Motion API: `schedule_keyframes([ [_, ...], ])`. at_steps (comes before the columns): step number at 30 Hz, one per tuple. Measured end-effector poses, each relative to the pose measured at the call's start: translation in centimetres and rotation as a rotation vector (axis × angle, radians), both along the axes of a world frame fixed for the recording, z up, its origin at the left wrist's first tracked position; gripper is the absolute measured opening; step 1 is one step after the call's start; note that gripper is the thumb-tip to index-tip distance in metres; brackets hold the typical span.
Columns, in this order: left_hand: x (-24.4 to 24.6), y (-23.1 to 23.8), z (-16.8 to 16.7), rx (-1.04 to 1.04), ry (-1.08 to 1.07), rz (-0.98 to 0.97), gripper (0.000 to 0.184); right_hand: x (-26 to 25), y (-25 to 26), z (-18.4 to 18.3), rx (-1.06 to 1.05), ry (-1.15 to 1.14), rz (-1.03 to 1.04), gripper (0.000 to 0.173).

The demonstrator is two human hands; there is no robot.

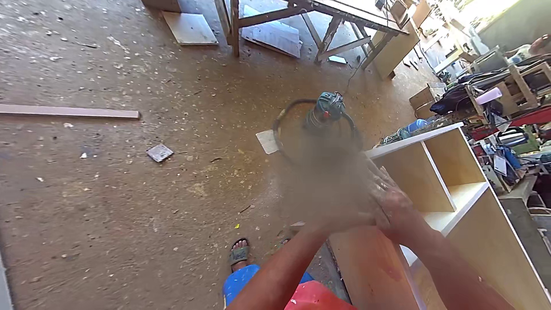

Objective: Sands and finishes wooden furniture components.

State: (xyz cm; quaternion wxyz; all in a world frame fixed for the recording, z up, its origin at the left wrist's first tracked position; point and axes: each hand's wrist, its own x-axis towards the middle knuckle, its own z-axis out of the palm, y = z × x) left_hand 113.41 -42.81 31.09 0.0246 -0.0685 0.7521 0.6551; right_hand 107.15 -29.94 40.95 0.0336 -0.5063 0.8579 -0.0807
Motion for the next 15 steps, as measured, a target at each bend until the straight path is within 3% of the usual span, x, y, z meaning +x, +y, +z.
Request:
schedule_keyframes([
  [6, -0.8, -0.2, 0.8, -0.062, 0.010, -0.044, 0.121, -4.3, -3.7, -0.2, 0.063, 0.056, 0.020, 0.050],
  [10, -0.4, -0.6, 1.0, -0.022, -0.071, -0.082, 0.136, -0.1, 0.9, 0.7, 0.028, -0.014, 0.015, 0.046],
  [11, -0.3, -0.5, 0.9, -0.034, -0.067, -0.073, 0.132, 0.4, 1.4, 0.5, 0.020, -0.004, 0.008, 0.045],
  [15, -0.7, -0.5, 0.6, -0.035, 0.027, 0.012, 0.128, -1.5, -2.1, 0.5, 0.073, 0.061, -0.025, 0.048],
])
